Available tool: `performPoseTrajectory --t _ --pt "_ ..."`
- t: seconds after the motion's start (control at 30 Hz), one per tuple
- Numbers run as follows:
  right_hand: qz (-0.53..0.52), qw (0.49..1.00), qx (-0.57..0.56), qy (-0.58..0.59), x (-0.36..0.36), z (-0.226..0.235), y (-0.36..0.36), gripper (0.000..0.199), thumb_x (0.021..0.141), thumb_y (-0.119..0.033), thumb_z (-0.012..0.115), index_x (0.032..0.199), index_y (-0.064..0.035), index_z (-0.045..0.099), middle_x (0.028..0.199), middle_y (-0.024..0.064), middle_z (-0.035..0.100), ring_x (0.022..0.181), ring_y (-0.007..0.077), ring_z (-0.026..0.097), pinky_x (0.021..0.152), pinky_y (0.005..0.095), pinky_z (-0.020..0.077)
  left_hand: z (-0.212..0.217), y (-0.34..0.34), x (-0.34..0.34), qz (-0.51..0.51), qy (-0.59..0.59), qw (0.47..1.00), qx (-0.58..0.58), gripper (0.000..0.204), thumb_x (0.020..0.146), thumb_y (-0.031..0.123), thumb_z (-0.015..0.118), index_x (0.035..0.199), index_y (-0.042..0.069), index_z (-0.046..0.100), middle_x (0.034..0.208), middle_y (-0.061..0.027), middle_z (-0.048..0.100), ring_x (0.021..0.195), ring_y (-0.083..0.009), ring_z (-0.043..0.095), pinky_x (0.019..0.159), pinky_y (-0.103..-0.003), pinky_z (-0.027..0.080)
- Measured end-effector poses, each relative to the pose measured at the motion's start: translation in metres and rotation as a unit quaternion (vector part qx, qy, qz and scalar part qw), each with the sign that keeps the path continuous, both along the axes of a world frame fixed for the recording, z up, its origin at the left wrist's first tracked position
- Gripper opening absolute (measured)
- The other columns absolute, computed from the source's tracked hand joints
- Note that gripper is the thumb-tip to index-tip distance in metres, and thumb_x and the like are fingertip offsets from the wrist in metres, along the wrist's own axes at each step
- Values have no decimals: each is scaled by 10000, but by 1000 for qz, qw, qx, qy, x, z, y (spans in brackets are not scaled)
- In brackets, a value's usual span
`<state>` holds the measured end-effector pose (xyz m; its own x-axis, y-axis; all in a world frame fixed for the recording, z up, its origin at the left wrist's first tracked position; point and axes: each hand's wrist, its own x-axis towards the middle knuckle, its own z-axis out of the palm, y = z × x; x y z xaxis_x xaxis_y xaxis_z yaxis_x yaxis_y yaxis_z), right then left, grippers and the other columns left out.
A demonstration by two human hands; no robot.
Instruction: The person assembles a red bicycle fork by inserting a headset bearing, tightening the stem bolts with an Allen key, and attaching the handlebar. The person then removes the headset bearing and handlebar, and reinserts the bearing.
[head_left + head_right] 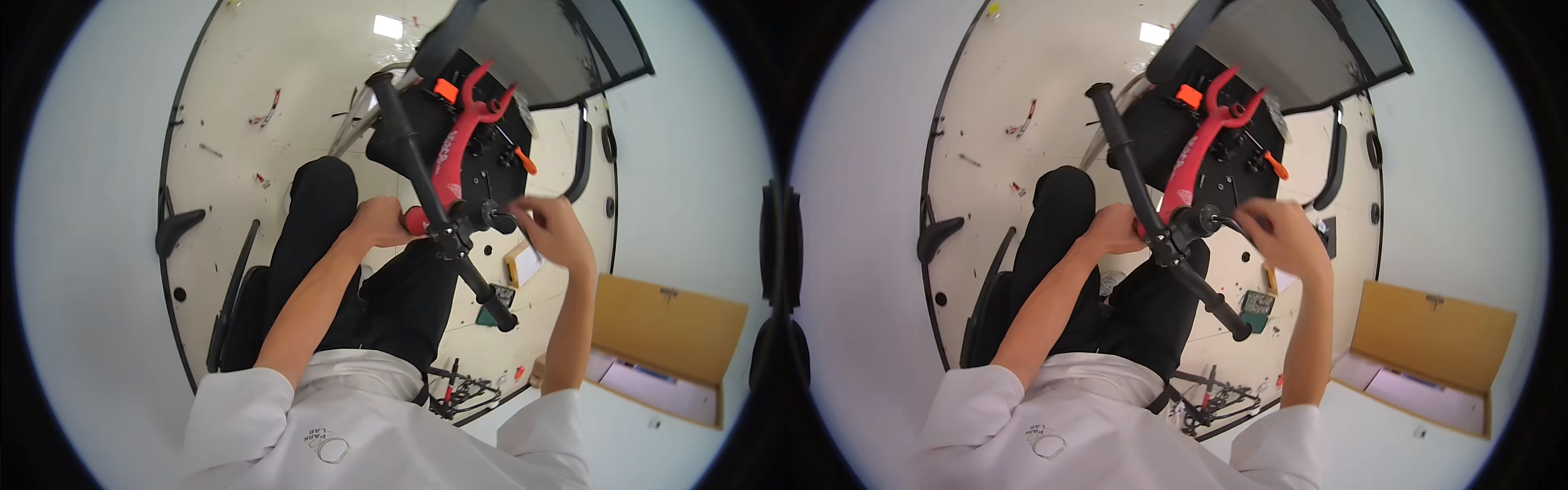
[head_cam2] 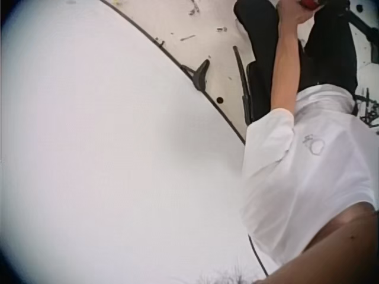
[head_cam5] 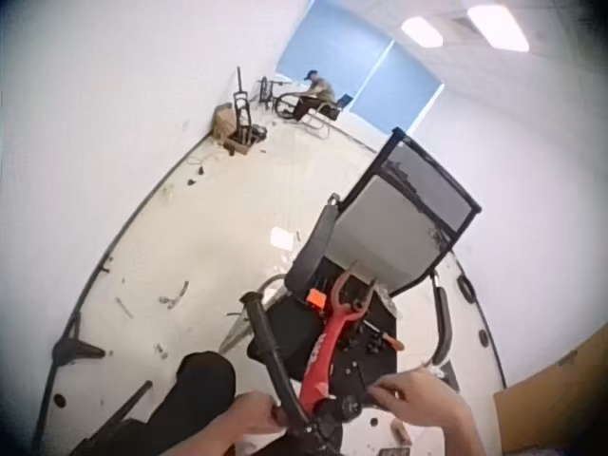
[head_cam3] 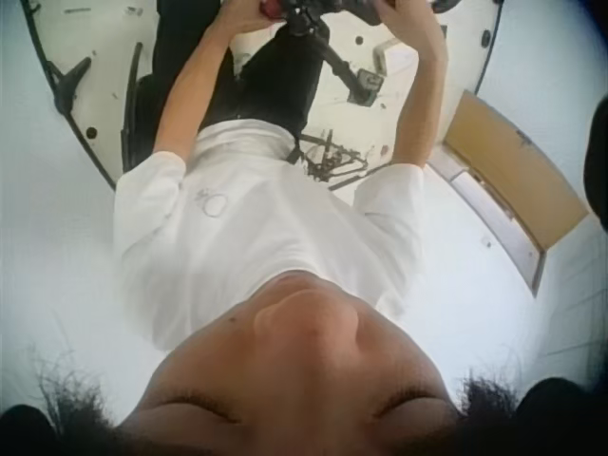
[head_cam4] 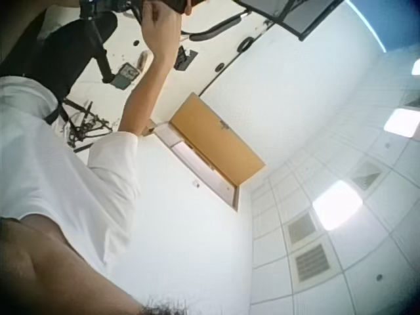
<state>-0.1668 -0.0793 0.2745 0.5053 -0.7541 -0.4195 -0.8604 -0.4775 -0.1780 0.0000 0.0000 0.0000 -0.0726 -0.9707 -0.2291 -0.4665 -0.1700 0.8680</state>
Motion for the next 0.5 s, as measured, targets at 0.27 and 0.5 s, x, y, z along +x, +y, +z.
performPoseTrajectory --t 0.27,0.5 --pt "60 964 194 -173 20 16 53 237 891 -43 584 1097 -26 698 768 104 703 518 127 536 476 261 410 1 4 10 16 73 996 57 676 632 688 754 671 14 725 633 -145 670 657 -316 681 673 -395 536" --pt "147 976 39 -153 112 8 23 415 889 -91 596 1304 -91 614 685 89 621 506 87 460 483 254 355 14 2 17 -4 62 995 77 576 660 595 779 705 22 741 654 -150 680 669 -313 684 675 -391 535"
